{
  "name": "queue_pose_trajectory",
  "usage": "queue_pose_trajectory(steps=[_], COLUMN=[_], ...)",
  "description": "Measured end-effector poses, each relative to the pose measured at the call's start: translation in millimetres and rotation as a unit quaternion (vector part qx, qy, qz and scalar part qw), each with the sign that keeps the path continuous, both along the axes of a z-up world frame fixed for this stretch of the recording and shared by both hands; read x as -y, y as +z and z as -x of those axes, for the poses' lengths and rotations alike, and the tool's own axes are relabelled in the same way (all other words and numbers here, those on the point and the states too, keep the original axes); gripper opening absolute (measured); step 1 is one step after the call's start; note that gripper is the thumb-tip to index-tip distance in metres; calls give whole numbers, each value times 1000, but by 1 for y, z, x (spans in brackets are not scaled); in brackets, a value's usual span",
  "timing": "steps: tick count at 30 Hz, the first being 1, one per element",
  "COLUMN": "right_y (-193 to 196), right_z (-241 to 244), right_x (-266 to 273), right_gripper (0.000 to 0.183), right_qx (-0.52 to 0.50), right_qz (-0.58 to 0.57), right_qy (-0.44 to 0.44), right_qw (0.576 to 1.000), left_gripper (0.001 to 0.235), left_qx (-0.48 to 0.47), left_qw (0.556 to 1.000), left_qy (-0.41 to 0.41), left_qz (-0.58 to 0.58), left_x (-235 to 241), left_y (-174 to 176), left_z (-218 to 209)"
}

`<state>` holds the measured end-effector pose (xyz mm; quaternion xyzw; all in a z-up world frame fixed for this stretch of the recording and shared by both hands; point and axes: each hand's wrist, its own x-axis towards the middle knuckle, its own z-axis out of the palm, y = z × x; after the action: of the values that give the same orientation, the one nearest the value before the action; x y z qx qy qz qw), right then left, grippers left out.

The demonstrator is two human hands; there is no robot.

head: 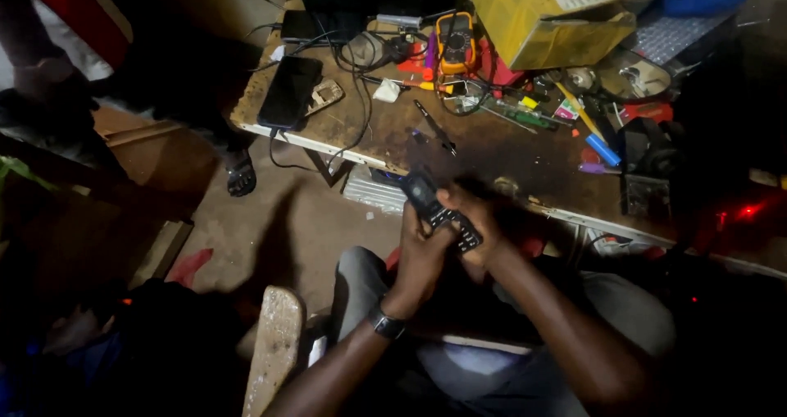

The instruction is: A person is repairing a disassembled feature phone at a cluttered workbench, using a small tool to inspect the internal components.

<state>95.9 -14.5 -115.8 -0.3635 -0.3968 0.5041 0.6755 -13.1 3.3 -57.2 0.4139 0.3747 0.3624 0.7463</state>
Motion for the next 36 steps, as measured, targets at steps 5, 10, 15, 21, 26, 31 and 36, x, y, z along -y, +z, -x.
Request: queue_pose_trajectory(steps=[5, 10, 15, 21, 26, 31, 36], right_y=[2, -24, -24, 4, -26, -32, -48], right_z=[3, 19, 30, 44, 36, 32, 28], right_x=[-5, -10, -5, -10, -10, -6, -8], right_gripper=[31, 31, 29, 24, 24, 28, 32], right_qx=[-173, -116, -85, -91, -100, -111, -109], right_qz=[185, 235, 289, 283, 287, 281, 253], right_qy=[28, 7, -8, -12, 4, 3, 39], right_qw=[967, 965, 954, 955, 953, 953, 960], left_gripper=[51, 55, 65, 52, 53, 57, 53], left_qx=[53, 92, 83, 101, 89, 84, 67], left_qw=[998, 995, 996, 994, 995, 996, 996], left_qy=[12, 11, 16, -12, 9, 26, 40], left_qz=[18, 47, 27, 50, 39, 23, 31], left_x=[3, 0, 0, -2, -3, -5, -3], left_y=[-40, -76, -103, -80, -89, -68, -52], left_z=[17, 33, 42, 48, 50, 54, 57])
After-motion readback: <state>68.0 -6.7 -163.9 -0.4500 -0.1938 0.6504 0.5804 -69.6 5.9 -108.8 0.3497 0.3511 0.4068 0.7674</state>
